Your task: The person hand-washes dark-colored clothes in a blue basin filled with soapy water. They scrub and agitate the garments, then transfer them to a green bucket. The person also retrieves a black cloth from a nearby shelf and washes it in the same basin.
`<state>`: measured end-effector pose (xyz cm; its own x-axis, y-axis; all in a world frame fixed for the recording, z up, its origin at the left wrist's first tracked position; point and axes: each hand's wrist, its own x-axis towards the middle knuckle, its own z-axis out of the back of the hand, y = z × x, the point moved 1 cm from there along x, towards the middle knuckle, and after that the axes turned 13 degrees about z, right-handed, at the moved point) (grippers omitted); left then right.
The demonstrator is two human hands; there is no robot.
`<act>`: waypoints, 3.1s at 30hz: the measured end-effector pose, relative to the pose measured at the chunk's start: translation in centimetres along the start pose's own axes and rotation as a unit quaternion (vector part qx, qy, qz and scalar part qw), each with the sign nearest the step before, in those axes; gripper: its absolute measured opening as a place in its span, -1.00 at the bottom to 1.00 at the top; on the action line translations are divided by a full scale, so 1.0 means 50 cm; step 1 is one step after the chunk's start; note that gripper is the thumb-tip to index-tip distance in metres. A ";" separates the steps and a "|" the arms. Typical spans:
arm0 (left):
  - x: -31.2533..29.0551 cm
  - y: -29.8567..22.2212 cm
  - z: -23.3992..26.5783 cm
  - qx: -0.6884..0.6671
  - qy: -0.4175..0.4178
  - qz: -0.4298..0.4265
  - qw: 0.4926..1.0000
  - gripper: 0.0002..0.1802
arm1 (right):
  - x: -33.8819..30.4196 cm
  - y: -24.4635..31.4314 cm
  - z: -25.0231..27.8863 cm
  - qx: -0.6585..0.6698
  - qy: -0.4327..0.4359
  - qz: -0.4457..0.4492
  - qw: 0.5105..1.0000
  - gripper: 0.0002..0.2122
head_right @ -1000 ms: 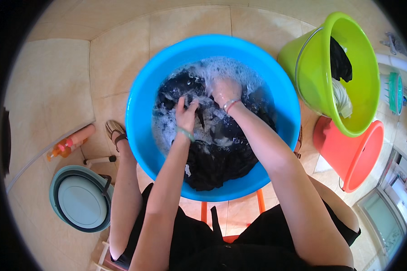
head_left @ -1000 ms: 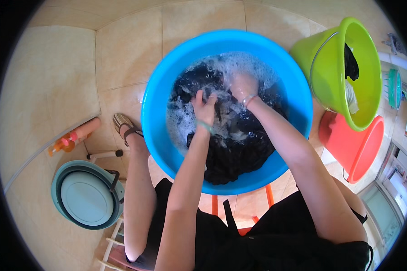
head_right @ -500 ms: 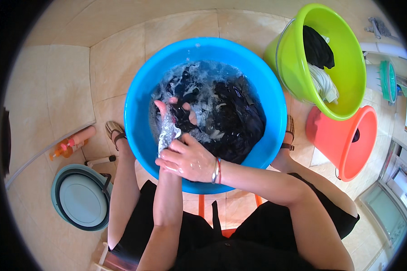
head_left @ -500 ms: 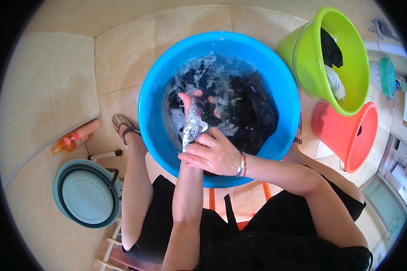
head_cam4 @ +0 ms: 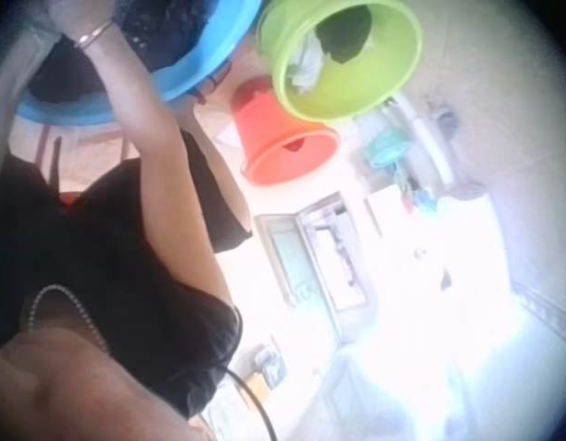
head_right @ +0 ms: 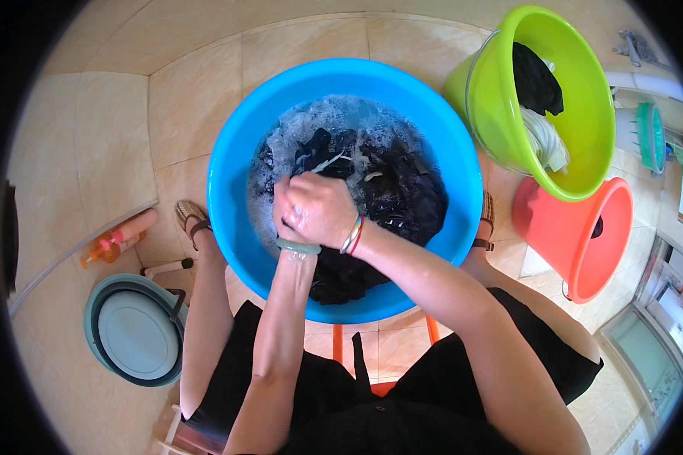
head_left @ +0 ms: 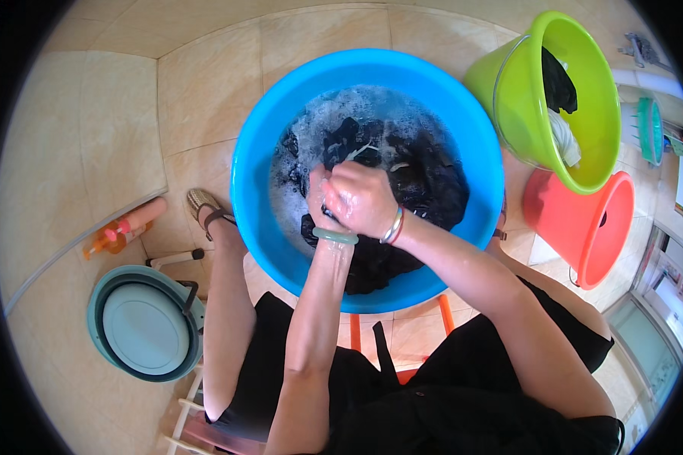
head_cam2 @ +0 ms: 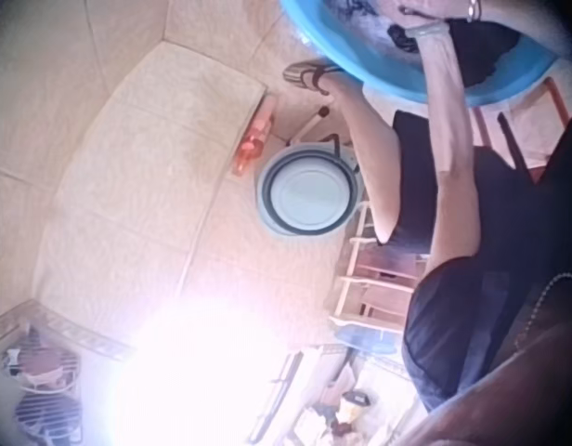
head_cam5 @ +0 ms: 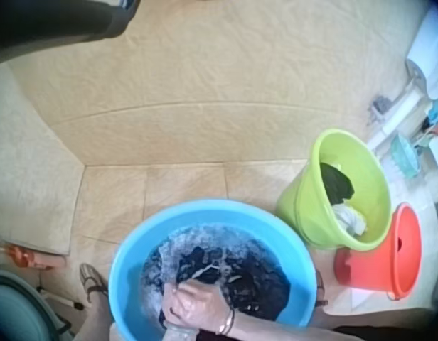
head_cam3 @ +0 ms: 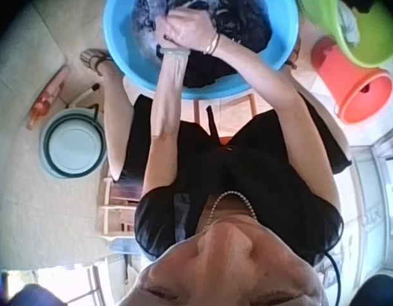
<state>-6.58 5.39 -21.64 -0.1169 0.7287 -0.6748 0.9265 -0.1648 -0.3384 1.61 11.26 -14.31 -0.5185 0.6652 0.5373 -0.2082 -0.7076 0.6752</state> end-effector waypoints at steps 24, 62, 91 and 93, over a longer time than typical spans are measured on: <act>0.135 0.007 -0.018 0.115 -0.073 0.152 0.979 -0.43 | -0.063 -0.264 -0.010 -0.250 0.118 -0.137 0.951 -0.79; 0.060 -0.017 -0.061 0.031 -0.043 0.127 0.990 -0.31 | -0.115 -0.315 0.048 -0.224 0.087 -0.197 0.951 -0.67; -0.073 -0.026 -0.116 0.081 -0.054 0.149 0.984 -0.59 | 0.013 0.123 0.082 -0.033 -0.017 0.052 0.998 -0.77; -0.067 -0.023 -0.095 0.105 -0.064 0.088 0.989 -0.62 | 0.012 0.098 0.078 0.008 -0.077 0.021 0.997 -0.83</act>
<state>-5.53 6.31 -15.88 -0.0171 0.5891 -0.8079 0.8438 -0.4250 -0.3278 3.50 9.10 -8.73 -0.3924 0.6652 0.6352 -0.1761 -0.7322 0.6579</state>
